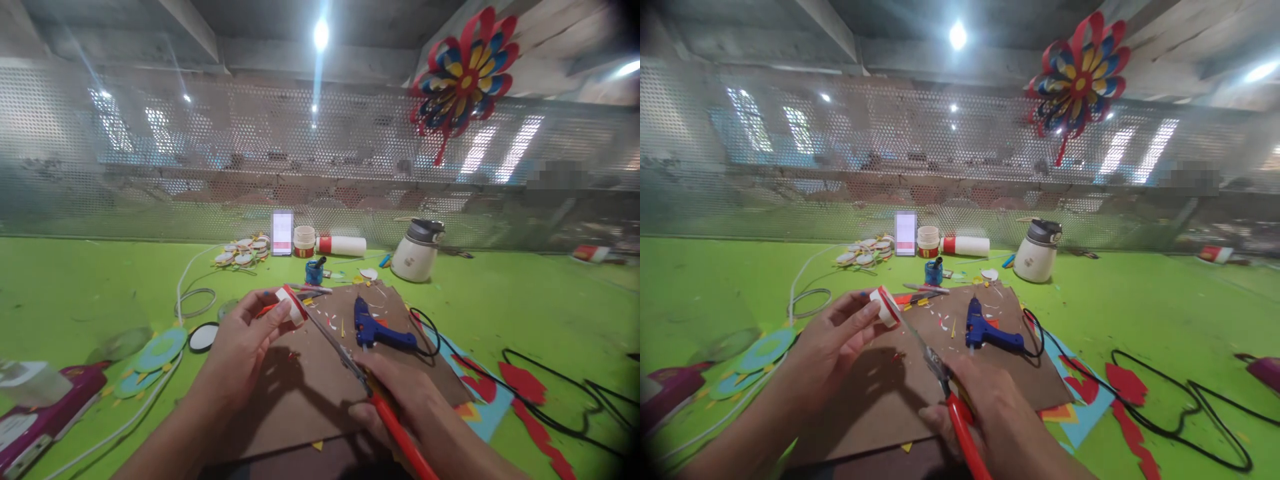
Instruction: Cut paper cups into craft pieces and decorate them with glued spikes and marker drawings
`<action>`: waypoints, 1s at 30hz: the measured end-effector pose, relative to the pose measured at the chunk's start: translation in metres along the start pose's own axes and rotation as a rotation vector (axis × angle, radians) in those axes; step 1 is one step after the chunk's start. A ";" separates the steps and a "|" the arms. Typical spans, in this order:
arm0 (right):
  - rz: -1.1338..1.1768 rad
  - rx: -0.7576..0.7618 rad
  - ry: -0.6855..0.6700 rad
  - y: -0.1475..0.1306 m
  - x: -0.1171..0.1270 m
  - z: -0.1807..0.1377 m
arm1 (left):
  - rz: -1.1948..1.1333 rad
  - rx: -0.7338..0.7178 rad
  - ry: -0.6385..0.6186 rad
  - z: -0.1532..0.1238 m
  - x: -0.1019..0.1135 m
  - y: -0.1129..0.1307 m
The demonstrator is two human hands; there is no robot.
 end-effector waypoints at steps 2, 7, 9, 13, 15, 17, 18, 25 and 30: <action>-0.032 0.021 0.024 -0.001 -0.001 0.000 | -0.007 -0.024 0.002 -0.001 0.000 0.000; -0.145 0.060 0.108 -0.002 -0.002 -0.005 | 0.018 -0.065 -0.010 0.001 -0.001 -0.001; -0.168 0.068 0.120 -0.002 -0.002 -0.007 | 0.013 -0.073 -0.005 0.002 -0.001 -0.002; -0.169 0.096 0.135 -0.004 -0.003 -0.009 | 0.006 -0.070 -0.011 0.001 -0.001 -0.003; -0.161 0.102 0.150 -0.006 -0.003 -0.007 | 0.011 -0.054 -0.012 0.000 -0.001 -0.002; -0.153 0.096 0.155 -0.008 -0.003 -0.005 | 0.010 -0.027 -0.010 -0.001 -0.002 -0.002; -0.151 0.092 0.154 -0.008 -0.003 -0.004 | 0.006 -0.019 -0.009 -0.002 -0.002 -0.002; -0.160 0.110 0.176 -0.010 -0.004 -0.006 | 0.007 -0.051 -0.026 0.001 0.001 -0.004; -0.154 0.144 0.232 -0.009 -0.006 -0.007 | 0.030 -0.075 -0.022 0.001 0.001 -0.004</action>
Point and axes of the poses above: each hand's wrist, its own z-axis towards the middle knuckle, its own x-axis out of the back of the hand, y = z × x, the point moved 2 cm from there along z, towards the middle knuckle, and after that the axes turned 1 degree about z, right-handed, at the moved point
